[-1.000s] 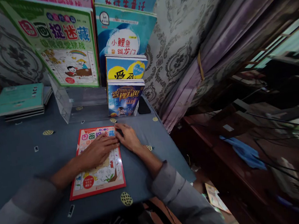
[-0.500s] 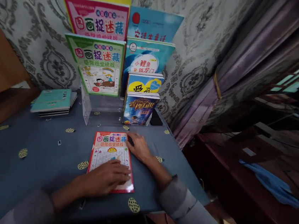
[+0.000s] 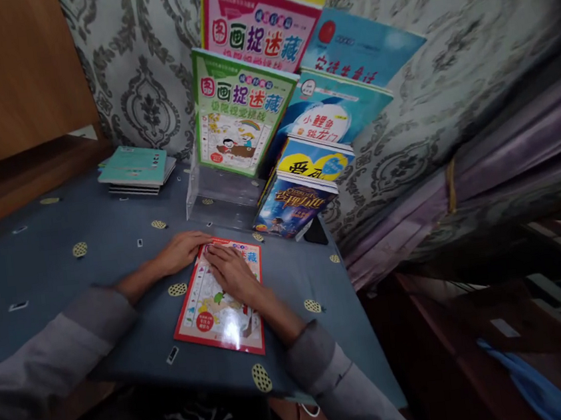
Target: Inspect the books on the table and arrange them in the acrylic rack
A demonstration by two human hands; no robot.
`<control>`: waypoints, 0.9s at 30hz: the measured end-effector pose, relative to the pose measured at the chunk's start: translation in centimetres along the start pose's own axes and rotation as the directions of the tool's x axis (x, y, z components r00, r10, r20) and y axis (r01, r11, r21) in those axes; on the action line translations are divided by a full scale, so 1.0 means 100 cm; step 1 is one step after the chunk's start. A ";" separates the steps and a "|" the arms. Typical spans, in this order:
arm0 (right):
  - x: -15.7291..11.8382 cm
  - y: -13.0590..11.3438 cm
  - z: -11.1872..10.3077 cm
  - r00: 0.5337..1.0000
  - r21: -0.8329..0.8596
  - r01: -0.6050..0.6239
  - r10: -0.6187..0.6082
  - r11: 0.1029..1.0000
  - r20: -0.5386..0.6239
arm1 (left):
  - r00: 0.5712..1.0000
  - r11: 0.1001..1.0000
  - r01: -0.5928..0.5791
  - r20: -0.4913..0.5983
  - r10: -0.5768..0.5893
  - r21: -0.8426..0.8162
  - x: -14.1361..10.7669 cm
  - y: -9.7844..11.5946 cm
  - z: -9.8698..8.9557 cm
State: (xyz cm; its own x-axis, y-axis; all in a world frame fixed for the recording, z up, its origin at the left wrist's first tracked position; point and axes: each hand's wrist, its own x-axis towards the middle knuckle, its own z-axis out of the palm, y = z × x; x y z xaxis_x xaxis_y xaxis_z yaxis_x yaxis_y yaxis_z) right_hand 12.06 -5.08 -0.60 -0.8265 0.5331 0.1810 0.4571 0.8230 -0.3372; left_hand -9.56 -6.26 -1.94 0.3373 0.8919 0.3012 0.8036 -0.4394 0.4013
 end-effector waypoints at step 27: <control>-0.079 -0.087 0.007 0.965 0.078 0.249 -0.254 0.965 0.063 | 0.999 0.995 -0.031 -0.020 0.033 0.095 -0.005 -0.004 0.007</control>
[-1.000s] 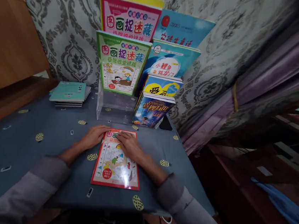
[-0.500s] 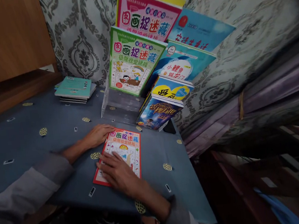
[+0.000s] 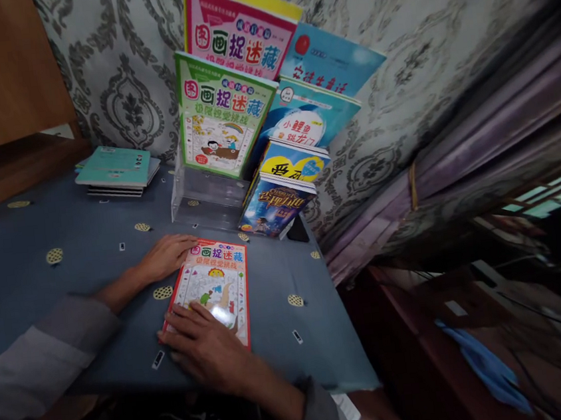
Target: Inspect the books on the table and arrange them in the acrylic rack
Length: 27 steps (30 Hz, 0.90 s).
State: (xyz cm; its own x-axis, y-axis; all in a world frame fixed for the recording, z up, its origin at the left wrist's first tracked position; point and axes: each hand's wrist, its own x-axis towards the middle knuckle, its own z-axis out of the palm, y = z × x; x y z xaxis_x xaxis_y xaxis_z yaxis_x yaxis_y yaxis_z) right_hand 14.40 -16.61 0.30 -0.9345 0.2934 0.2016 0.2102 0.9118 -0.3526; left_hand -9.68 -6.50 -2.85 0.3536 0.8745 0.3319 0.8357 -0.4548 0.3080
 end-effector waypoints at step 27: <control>-0.108 0.004 -0.004 0.896 0.336 -0.213 0.321 0.917 -0.306 | 0.999 0.994 0.027 0.028 -0.030 0.103 -0.002 0.008 0.002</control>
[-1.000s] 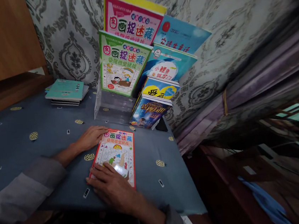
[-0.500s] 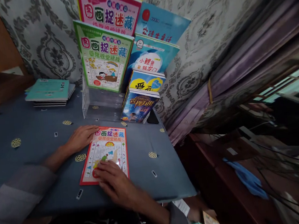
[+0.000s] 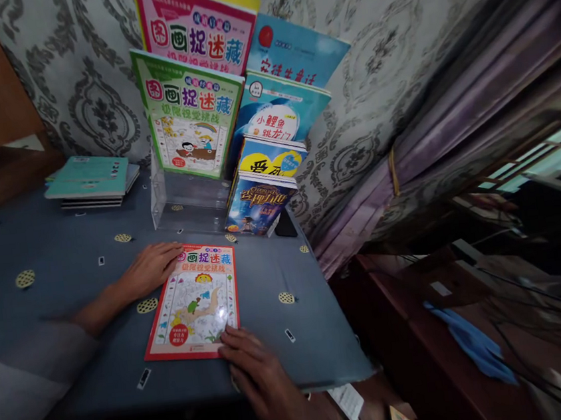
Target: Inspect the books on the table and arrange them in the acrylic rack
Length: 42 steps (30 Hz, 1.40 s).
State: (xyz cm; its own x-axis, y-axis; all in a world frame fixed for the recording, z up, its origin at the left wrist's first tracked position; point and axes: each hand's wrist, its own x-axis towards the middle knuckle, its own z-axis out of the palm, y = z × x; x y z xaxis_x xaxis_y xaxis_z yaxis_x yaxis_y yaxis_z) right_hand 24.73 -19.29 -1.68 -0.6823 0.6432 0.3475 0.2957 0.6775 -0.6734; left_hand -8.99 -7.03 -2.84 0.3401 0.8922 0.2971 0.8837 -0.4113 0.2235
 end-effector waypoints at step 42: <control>-0.006 0.013 0.007 0.978 -0.105 0.128 -0.143 0.986 -0.153 | 0.835 0.850 -0.444 0.213 0.507 -0.284 -0.003 0.131 0.013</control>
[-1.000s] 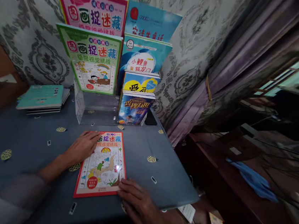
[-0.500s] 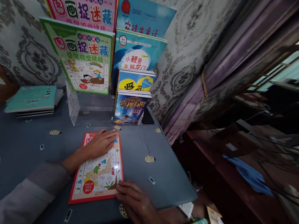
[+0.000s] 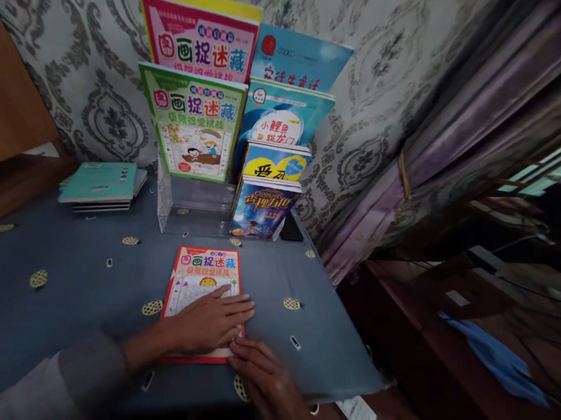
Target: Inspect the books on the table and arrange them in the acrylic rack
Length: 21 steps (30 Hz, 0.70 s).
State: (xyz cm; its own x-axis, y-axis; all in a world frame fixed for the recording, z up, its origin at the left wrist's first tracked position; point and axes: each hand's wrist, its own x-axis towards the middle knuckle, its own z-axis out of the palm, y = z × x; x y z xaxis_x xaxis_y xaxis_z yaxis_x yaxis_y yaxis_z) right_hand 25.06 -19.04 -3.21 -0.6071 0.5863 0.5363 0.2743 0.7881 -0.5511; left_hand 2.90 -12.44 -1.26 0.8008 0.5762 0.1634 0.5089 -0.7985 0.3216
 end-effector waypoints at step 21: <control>0.010 -0.009 -0.005 0.989 0.137 -0.150 0.149 0.979 0.016 | 0.895 0.916 0.391 -0.267 -0.357 0.086 -0.018 -0.049 0.000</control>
State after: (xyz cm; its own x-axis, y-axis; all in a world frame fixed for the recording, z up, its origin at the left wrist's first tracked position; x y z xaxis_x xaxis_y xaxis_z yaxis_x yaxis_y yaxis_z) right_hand 24.59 -19.04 -1.83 -0.5715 0.6941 0.4378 0.2576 0.6583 -0.7073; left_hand -1.05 -9.54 -3.15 0.4510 0.8475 0.2799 0.8065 -0.5213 0.2789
